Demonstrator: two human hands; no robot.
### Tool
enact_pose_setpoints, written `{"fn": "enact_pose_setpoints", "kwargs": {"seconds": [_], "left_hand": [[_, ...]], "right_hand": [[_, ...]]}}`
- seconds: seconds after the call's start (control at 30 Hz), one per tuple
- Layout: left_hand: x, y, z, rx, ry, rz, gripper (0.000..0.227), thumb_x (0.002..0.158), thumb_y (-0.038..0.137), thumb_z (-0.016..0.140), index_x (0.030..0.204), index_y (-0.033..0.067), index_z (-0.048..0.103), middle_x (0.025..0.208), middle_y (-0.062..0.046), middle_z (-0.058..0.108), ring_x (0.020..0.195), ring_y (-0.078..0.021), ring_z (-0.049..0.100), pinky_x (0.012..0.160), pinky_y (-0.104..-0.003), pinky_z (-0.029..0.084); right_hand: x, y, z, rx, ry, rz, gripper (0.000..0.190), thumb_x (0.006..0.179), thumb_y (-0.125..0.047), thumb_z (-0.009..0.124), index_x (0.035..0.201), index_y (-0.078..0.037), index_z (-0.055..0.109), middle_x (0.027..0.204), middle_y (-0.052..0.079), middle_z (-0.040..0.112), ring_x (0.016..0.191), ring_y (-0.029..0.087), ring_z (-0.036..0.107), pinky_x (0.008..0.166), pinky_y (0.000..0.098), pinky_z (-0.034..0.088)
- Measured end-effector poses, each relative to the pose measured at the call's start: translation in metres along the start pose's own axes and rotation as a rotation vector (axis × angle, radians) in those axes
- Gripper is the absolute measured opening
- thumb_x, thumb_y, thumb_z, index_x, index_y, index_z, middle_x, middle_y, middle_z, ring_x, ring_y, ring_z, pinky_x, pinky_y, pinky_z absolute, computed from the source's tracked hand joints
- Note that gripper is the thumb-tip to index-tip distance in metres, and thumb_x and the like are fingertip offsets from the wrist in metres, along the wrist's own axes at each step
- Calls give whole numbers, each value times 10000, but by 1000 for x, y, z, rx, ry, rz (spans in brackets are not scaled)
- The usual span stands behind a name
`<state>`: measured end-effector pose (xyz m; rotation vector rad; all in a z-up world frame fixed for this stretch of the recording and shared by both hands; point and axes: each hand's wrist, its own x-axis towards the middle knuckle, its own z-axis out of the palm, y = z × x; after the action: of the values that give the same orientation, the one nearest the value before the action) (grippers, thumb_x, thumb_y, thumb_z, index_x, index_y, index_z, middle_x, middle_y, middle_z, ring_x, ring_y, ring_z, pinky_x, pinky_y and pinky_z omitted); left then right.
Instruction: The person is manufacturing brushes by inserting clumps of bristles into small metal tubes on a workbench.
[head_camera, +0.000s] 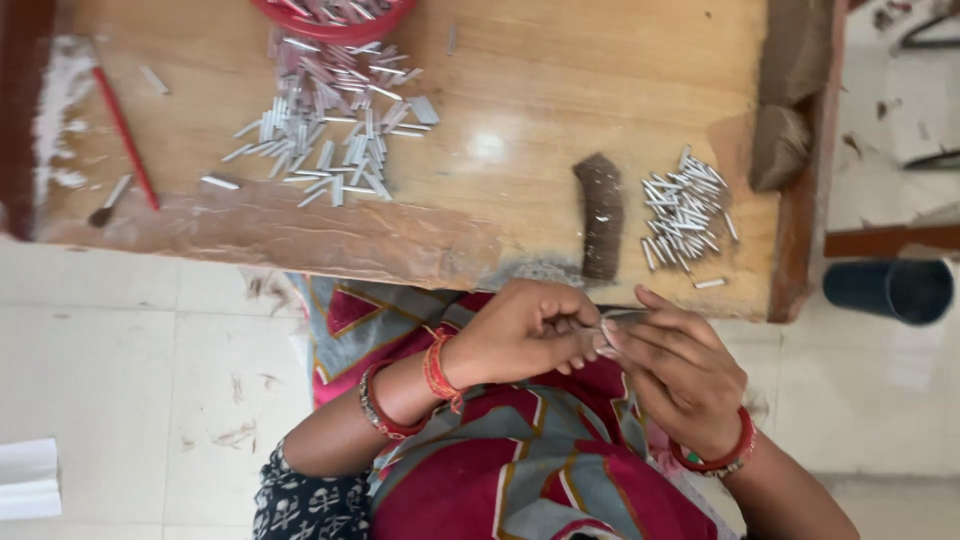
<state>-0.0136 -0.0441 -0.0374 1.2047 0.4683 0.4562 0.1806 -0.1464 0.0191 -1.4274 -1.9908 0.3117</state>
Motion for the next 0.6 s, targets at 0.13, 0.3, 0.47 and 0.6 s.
{"fn": "enact_pose_setpoints", "kwargs": {"seconds": [0.13, 0.3, 0.47, 0.6], "left_hand": [[-9, 10, -15, -95, -59, 7, 135, 978, 87, 681, 1029, -35, 705, 871, -43, 741, 752, -76, 711, 682, -229, 612], [-34, 48, -79, 899, 670, 432, 472, 913, 239, 791, 1292, 19, 616, 1376, -183, 624, 1145, -356, 683, 977, -444, 573], [-42, 43, -174, 1348, 1054, 302, 851, 868, 372, 880, 1475, -52, 460, 1498, -290, 451, 1398, -489, 447, 1161, -571, 351], [-37, 44, -169, 1284, 987, 216, 1021, 724, 498, 935, 1405, -90, 452, 1437, -293, 456, 1369, -477, 424, 1190, -615, 230]], "right_hand": [[3, -9, 5, -30, 63, 3, 330, 789, 112, 718, 1086, -23, 764, 978, 86, 738, 990, 224, 679, 1135, 487, 563], [0, -8, 7, -81, 187, 87, 231, 906, 59, 761, 1115, -38, 763, 960, 78, 738, 961, 195, 697, 1101, 417, 578], [-1, -1, 12, -25, 188, 134, 248, 892, 67, 756, 1117, -38, 768, 936, 64, 745, 944, 174, 696, 1100, 412, 576], [3, -4, 12, 8, 171, 126, 259, 856, 89, 724, 1078, -37, 766, 938, 67, 748, 992, 192, 698, 1152, 457, 570]]}}
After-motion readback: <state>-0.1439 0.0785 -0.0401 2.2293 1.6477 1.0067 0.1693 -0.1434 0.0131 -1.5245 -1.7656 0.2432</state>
